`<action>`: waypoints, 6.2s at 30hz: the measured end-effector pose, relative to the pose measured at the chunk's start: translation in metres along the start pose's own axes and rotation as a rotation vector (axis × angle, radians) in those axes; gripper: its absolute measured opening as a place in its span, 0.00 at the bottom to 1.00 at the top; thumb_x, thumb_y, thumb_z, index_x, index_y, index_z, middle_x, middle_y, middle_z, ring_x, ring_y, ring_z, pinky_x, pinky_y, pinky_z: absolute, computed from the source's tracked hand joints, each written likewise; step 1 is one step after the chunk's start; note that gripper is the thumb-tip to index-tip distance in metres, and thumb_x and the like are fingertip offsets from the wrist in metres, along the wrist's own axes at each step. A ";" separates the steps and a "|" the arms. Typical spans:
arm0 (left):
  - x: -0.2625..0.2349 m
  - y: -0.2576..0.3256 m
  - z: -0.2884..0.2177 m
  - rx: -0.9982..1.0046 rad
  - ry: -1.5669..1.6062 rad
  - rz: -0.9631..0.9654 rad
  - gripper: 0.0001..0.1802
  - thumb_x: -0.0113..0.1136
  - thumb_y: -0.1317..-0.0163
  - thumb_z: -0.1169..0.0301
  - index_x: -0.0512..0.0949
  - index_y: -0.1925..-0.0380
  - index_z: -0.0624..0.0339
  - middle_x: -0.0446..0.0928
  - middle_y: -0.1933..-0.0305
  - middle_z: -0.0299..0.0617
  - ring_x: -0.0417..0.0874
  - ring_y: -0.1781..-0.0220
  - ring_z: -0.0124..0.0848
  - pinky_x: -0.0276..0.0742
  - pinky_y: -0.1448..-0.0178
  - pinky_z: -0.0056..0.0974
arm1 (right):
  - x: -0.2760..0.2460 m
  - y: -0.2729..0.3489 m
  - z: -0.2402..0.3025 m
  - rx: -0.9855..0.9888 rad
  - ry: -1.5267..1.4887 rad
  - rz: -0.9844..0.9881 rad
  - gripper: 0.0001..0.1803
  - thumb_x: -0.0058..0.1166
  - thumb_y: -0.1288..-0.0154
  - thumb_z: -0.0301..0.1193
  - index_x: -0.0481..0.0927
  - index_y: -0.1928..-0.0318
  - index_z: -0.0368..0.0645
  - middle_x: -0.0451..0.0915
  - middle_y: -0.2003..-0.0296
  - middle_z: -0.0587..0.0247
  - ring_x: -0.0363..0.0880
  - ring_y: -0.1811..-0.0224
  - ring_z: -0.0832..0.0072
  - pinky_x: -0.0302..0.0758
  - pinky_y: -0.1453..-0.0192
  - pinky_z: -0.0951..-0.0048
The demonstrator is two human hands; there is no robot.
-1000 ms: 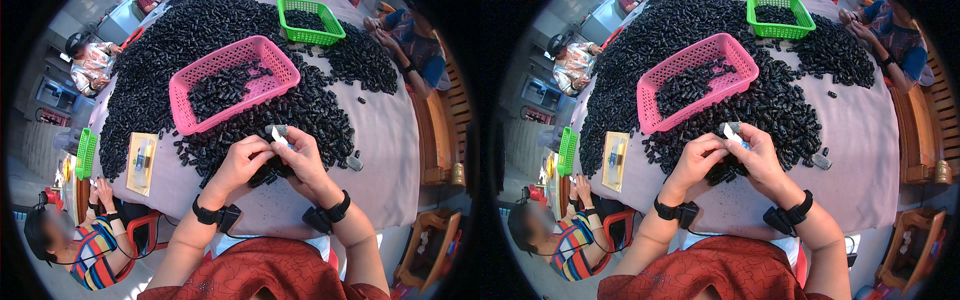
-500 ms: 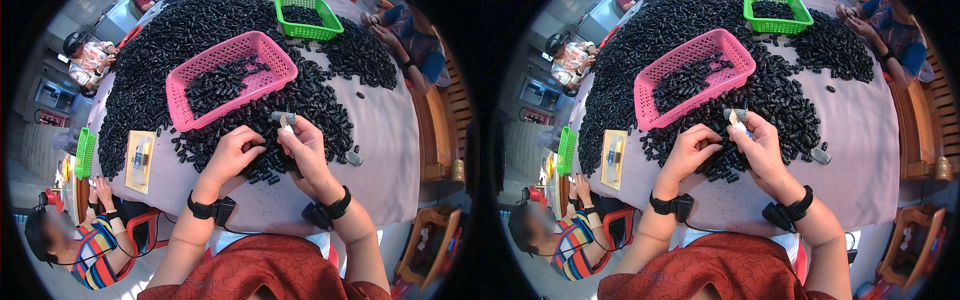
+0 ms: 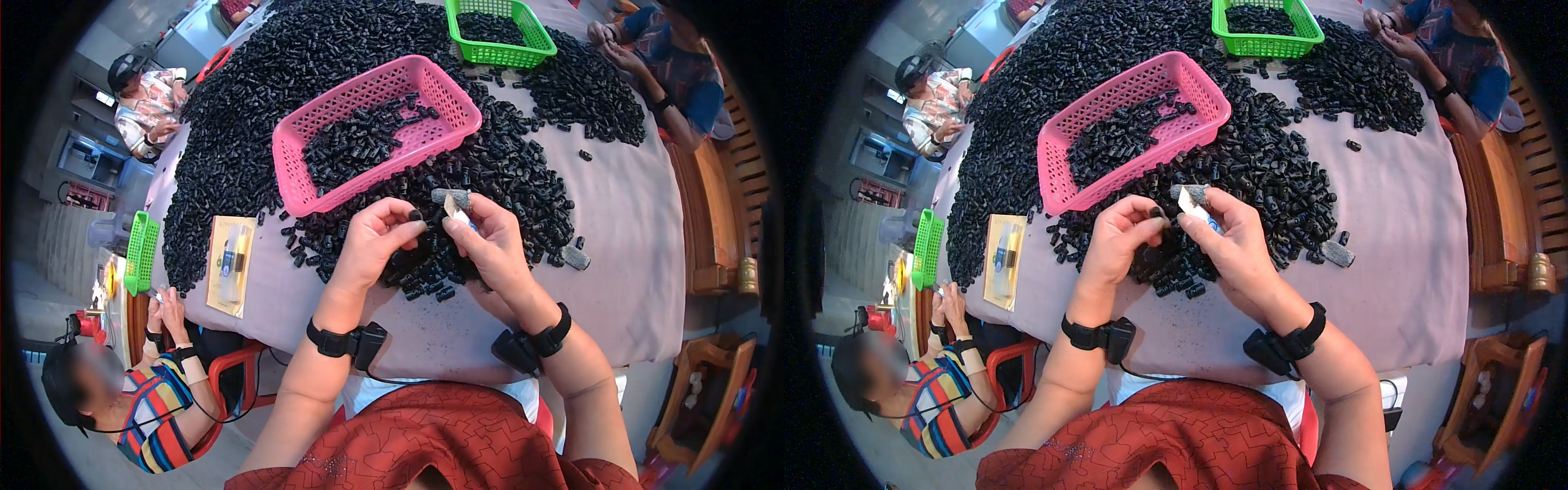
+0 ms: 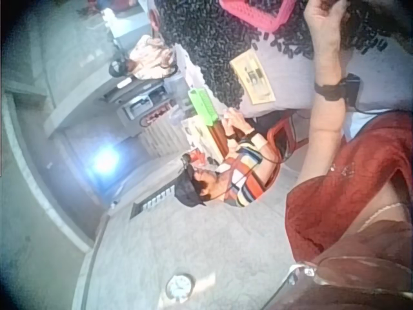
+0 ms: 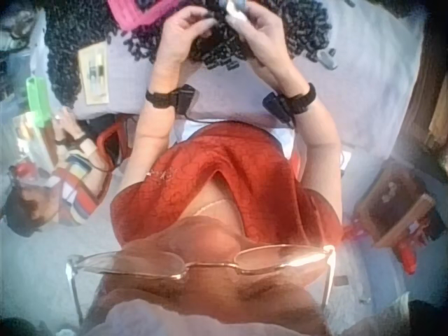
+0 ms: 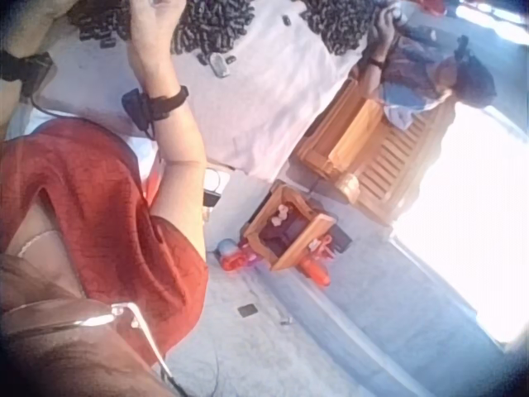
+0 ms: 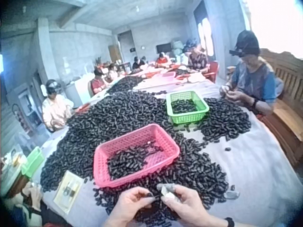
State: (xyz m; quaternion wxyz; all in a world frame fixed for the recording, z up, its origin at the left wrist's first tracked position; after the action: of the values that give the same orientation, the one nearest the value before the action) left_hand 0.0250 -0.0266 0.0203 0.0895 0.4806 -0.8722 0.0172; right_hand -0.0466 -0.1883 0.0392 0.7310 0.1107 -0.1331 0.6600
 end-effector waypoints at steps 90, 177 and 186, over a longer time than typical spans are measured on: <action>0.004 -0.002 0.023 -0.280 0.794 0.148 0.15 0.53 0.34 0.74 0.71 0.47 0.62 0.78 0.58 0.40 0.80 0.67 0.24 0.80 0.62 0.26 | 0.015 0.003 0.001 0.213 -0.044 0.323 0.24 0.53 0.37 0.22 0.66 0.40 0.35 0.78 0.55 0.64 0.74 0.52 0.82 0.69 0.45 0.79; 0.001 -0.002 0.016 -0.245 0.633 0.096 0.13 0.56 0.34 0.70 0.74 0.52 0.63 0.78 0.64 0.38 0.79 0.70 0.23 0.79 0.66 0.26 | 0.011 0.000 0.001 0.099 -0.035 0.162 0.26 0.55 0.38 0.22 0.67 0.38 0.38 0.75 0.61 0.70 0.70 0.60 0.86 0.67 0.54 0.82; 0.002 -0.004 0.020 -0.233 0.746 0.117 0.15 0.54 0.34 0.73 0.71 0.48 0.62 0.78 0.60 0.40 0.81 0.66 0.23 0.81 0.66 0.24 | 0.014 0.002 0.001 0.137 -0.013 0.259 0.27 0.55 0.37 0.24 0.65 0.38 0.38 0.74 0.63 0.72 0.69 0.60 0.87 0.66 0.55 0.83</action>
State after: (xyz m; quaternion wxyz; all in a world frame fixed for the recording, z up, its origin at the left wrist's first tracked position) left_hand 0.0245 -0.0333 0.0004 0.4532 0.3774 -0.8018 0.0966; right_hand -0.0474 -0.1756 0.0445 0.6295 0.1462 -0.1057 0.7558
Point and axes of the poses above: each hand's wrist, its own y-axis away from the middle knuckle, its own x-axis out of the palm, z = x × y, the point moved 3 cm from there along -y, towards the middle knuckle
